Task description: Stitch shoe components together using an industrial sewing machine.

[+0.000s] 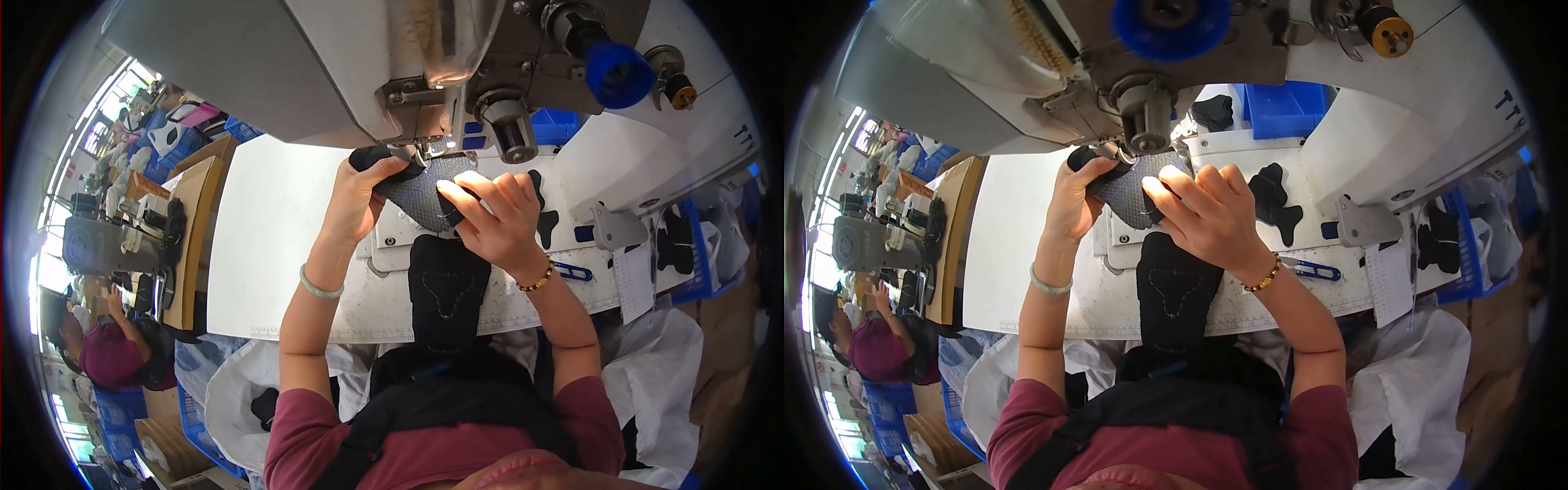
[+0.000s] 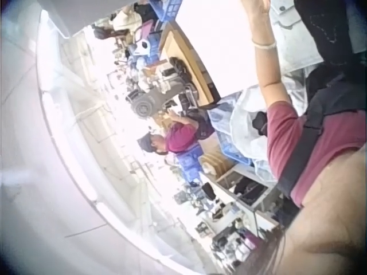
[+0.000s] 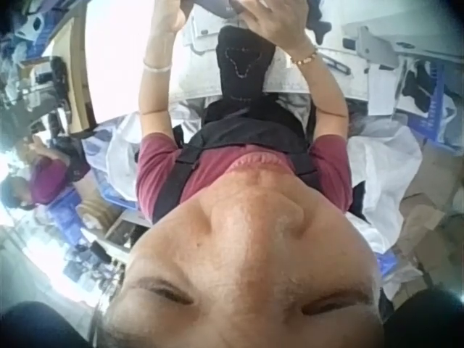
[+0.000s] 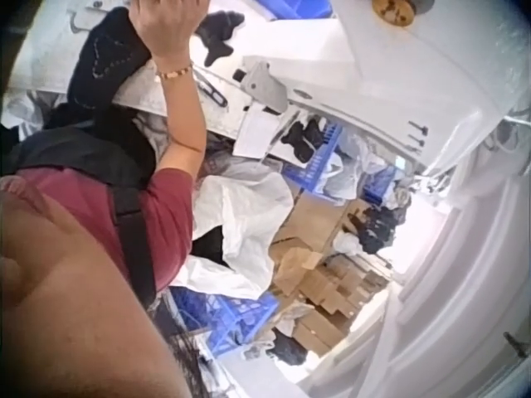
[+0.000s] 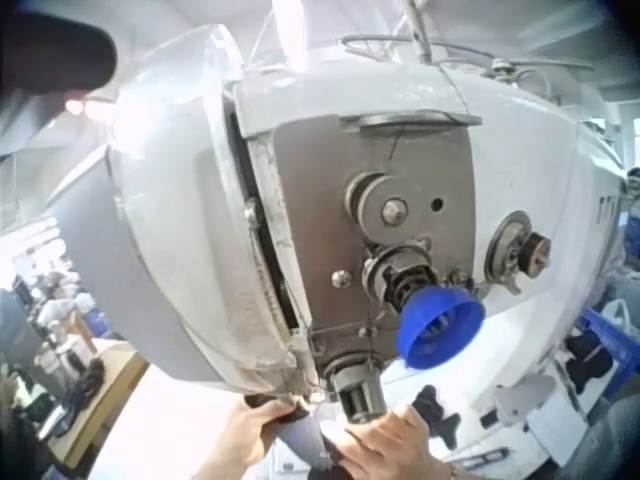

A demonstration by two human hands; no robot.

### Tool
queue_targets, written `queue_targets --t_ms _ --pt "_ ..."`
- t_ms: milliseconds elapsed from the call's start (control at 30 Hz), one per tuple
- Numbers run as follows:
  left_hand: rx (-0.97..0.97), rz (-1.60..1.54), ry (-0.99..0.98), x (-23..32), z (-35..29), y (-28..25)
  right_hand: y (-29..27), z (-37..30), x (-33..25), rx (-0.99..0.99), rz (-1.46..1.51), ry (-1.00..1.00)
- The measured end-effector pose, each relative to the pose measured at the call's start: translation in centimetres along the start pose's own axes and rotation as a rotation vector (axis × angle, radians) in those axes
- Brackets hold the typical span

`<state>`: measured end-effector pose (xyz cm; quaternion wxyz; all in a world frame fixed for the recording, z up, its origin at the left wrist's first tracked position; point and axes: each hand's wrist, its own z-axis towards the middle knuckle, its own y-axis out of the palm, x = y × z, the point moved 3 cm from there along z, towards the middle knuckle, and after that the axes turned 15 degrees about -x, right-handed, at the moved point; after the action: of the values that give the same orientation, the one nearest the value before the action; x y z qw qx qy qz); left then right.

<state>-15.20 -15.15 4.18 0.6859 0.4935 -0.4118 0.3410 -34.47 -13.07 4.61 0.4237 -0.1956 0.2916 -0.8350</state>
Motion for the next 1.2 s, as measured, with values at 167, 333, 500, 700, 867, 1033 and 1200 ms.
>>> queue_targets --t_ms 167,333,500,700,867,1033,1200 --pt "0.002 -0.015 0.009 0.0 0.0 0.0 0.3 0.2 -0.2 -0.019 0.003 -0.014" --pt "0.021 -0.037 0.046 -0.2 -0.3 0.5 0.3 0.0 -0.3 -0.028 -0.058 0.012" --pt "0.065 -0.074 0.117 -0.9 -1.0 1.2 0.4 -0.1 -0.7 -0.022 -0.064 0.017" --pt "0.201 -0.037 0.194 -1.3 -1.9 3.3 0.8 -0.4 -0.5 0.027 -0.055 0.009" --pt "0.404 -0.018 0.286 -2.2 -2.5 5.0 0.8 -0.2 -0.1 0.041 -0.072 0.025" --pt "0.534 -0.113 0.277 -2.7 -2.8 5.2 0.7 0.0 -0.3 0.058 -0.05 0.043" --pt "0.413 -0.195 0.212 -2.3 -2.8 4.5 0.6 0.1 0.3 0.083 -0.025 0.066"
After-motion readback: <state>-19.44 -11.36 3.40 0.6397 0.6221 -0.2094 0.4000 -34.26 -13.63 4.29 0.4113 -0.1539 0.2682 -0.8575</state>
